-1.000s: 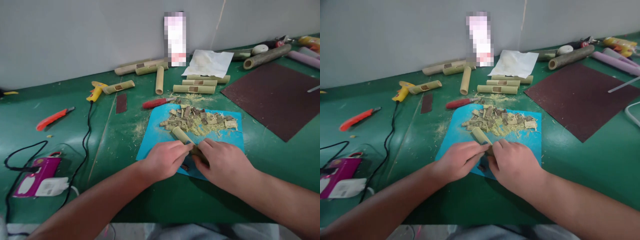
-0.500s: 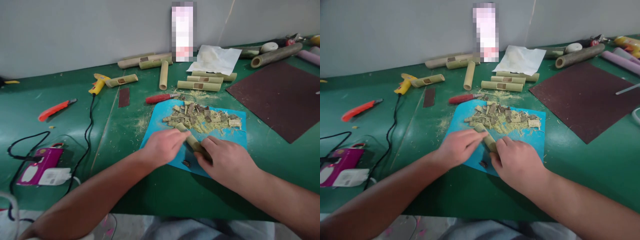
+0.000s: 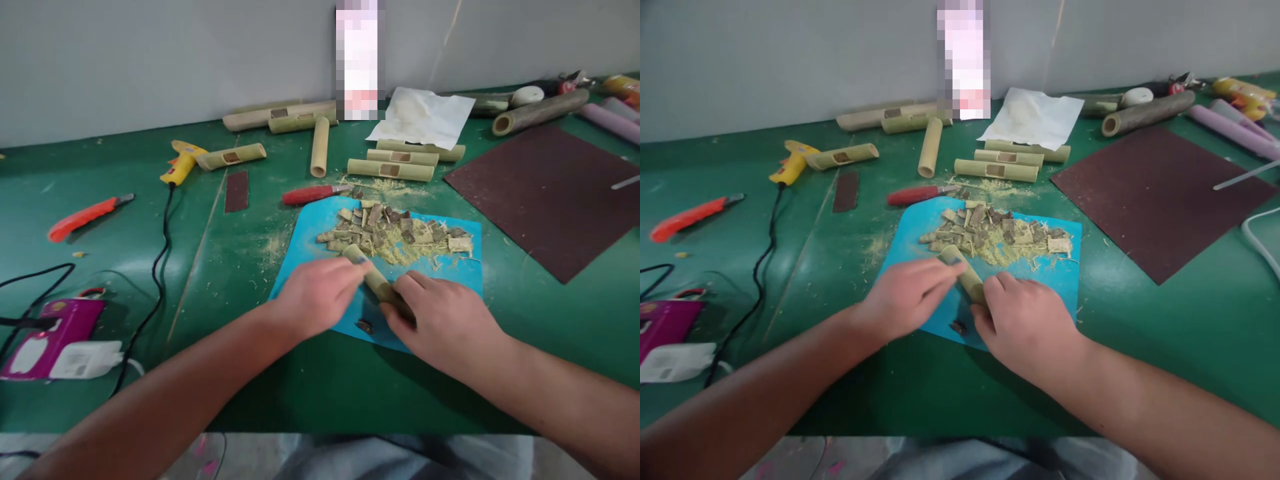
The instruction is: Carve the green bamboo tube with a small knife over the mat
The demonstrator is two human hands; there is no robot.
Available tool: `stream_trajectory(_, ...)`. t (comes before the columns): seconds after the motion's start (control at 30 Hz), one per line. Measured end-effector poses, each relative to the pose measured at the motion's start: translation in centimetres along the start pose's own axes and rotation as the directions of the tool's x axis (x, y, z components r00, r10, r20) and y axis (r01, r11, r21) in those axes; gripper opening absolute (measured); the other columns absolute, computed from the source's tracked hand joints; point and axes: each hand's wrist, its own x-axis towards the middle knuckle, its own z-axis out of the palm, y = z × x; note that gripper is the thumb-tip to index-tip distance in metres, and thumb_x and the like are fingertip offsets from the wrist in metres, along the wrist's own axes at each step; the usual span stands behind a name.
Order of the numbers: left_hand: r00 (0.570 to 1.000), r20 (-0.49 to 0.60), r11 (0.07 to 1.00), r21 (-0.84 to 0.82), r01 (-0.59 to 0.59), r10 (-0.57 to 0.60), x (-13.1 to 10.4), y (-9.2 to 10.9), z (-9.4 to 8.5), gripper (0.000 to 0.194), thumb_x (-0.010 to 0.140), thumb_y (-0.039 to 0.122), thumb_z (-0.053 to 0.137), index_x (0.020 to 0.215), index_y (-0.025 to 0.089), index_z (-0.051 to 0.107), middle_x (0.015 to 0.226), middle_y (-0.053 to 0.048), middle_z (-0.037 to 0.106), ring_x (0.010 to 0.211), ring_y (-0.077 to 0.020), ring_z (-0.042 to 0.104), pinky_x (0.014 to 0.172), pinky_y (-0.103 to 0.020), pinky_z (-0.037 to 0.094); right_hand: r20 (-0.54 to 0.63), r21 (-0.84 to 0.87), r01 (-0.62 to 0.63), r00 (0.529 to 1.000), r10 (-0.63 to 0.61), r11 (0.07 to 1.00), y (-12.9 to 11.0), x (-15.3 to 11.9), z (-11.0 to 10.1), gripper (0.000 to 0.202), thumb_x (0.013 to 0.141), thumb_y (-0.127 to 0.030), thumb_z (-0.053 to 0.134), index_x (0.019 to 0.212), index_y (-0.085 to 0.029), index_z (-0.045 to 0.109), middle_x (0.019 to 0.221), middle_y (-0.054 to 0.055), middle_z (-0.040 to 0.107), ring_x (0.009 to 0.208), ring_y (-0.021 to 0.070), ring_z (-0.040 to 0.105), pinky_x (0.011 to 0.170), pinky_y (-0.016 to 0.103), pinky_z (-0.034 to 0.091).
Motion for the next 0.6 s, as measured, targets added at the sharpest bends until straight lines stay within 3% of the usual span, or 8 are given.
stream_trajectory(0.1, 0.998, 0.05, 0.999, -0.03, -0.043, 0.045, 0.04, 0.14, -0.01, 0.033, 0.105, 0.025, 0.042, 0.125, 0.016, 0.067, 0.083, -0.004, 0.073, 0.075, -0.0142, 0.07, 0.063, -0.022, 0.054, 0.008, 0.01, 0.003, 1.0, -0.003, 1.0, 0.02, 0.03, 0.01, 0.023, 0.092, -0.03, 0.051, 0.074, -0.018, 0.058, 0.066, 0.001, 0.059, 0.05, 0.0122, 0.044, 0.051, 0.03, 0.019)
stream_trajectory(0.23, 0.994, -0.095, 0.997, 0.041, 0.059, -0.055, 0.14, 0.07, -0.1, 0.031, 0.104, 0.025, 0.045, 0.119, 0.013, 0.07, 0.095, -0.008, 0.075, 0.085, -0.0168, 0.071, 0.074, -0.026, 0.057, 0.038, -0.001, -0.018, 0.999, 0.018, 1.0, -0.01, 0.08, -0.02, 0.025, 0.092, -0.032, 0.05, 0.074, -0.019, 0.058, 0.067, 0.001, 0.059, 0.05, 0.0115, 0.042, 0.052, 0.03, 0.018)
stream_trajectory(0.37, 0.997, 0.066, 0.999, -0.008, -0.049, 0.05, -0.01, 0.45, 0.02, 0.036, 0.106, 0.026, 0.039, 0.124, 0.016, 0.067, 0.078, -0.003, 0.071, 0.071, -0.0135, 0.068, 0.062, -0.022, 0.054, 0.041, 0.002, -0.018, 0.999, 0.018, 1.0, -0.04, 0.05, -0.12, 0.023, 0.092, -0.03, 0.05, 0.074, -0.018, 0.059, 0.067, 0.001, 0.059, 0.051, 0.0116, 0.043, 0.052, 0.031, 0.018)
stream_trajectory(0.53, 0.994, -0.097, 0.997, 0.058, 0.055, -0.049, 0.0, 0.12, -0.09, 0.031, 0.104, 0.025, 0.045, 0.12, 0.014, 0.07, 0.092, -0.007, 0.075, 0.082, -0.0156, 0.07, 0.073, -0.025, 0.056, 0.053, -0.015, -0.015, 0.998, 0.015, 1.0, 0.07, -0.09, -0.17, 0.027, 0.094, -0.034, 0.049, 0.075, -0.018, 0.06, 0.069, 0.002, 0.06, 0.051, 0.0118, 0.043, 0.053, 0.031, 0.02)
stream_trajectory(0.6, 1.0, -0.013, 0.999, 0.047, 0.0, 0.001, -0.01, 0.11, -0.1, 0.034, 0.105, 0.025, 0.041, 0.124, 0.015, 0.067, 0.086, -0.005, 0.073, 0.077, -0.0143, 0.069, 0.069, -0.023, 0.054, 0.034, -0.018, 0.006, 0.999, -0.005, 1.0, 0.12, -0.17, -0.12, 0.027, 0.094, -0.033, 0.049, 0.075, -0.018, 0.06, 0.067, 0.002, 0.059, 0.051, 0.012, 0.044, 0.052, 0.031, 0.02)
